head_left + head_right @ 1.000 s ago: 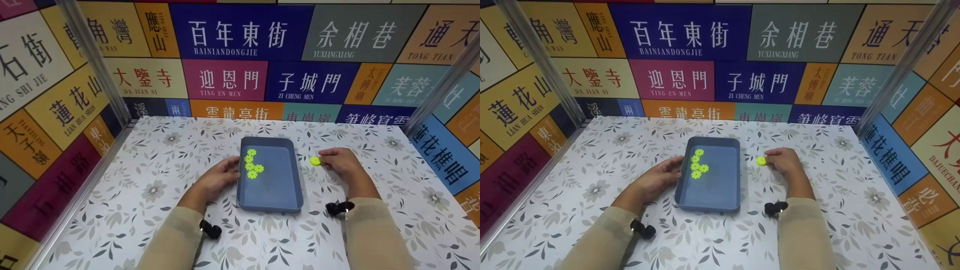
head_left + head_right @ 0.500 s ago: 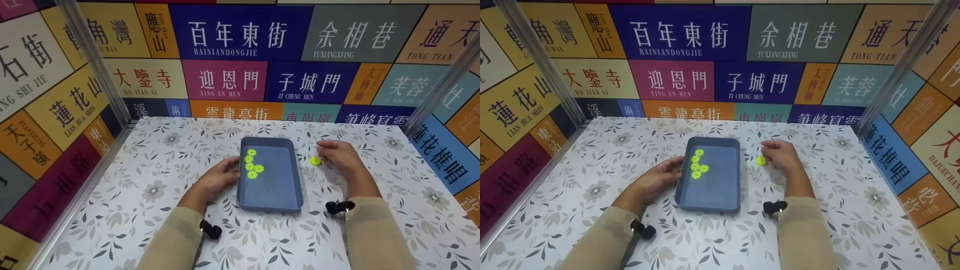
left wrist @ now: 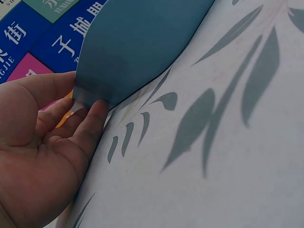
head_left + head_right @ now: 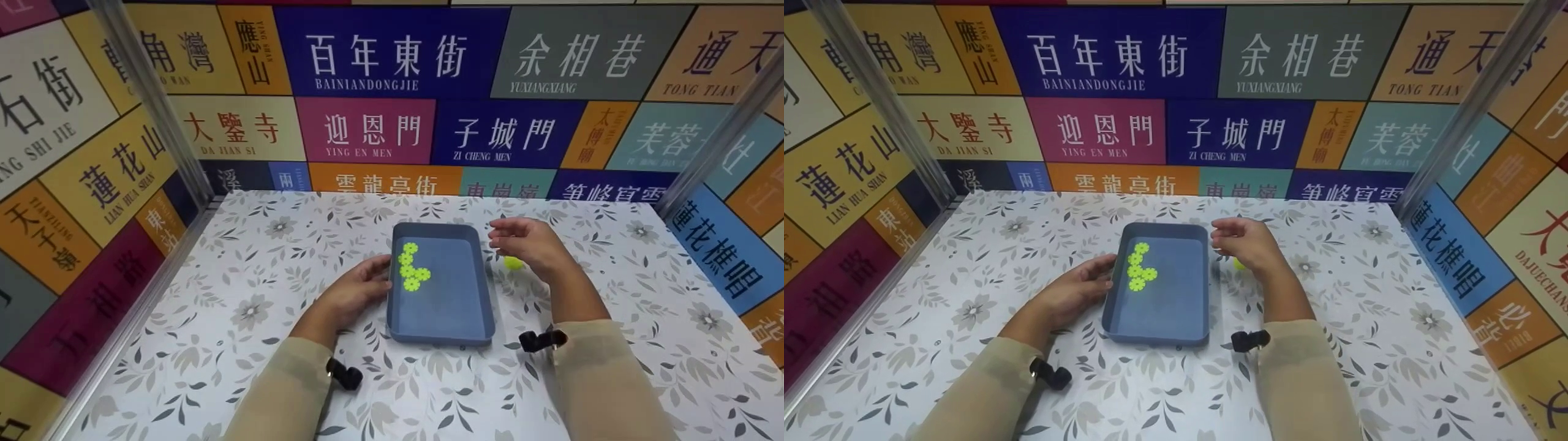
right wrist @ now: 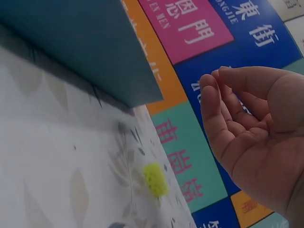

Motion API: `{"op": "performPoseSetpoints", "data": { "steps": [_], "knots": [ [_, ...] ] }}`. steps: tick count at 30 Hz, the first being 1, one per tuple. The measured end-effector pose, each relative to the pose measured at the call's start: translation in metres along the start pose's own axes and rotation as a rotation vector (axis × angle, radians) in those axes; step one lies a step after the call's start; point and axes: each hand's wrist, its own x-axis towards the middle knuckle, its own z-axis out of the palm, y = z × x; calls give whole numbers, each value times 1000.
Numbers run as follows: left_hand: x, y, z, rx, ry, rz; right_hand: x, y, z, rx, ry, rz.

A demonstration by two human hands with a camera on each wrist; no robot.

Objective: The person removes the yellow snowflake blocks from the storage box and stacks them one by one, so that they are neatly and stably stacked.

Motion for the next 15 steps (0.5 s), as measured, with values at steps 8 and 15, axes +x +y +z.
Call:
{"op": "performPoseSetpoints", "data": {
  "steps": [8, 15],
  "knots": [
    [1, 0, 0, 18, 12, 0, -2, -21, 27, -58, -50, -30],
    [0, 1, 0, 28, 22, -11, 9, -36, 50, -74, -111, -21]
  ]
}}
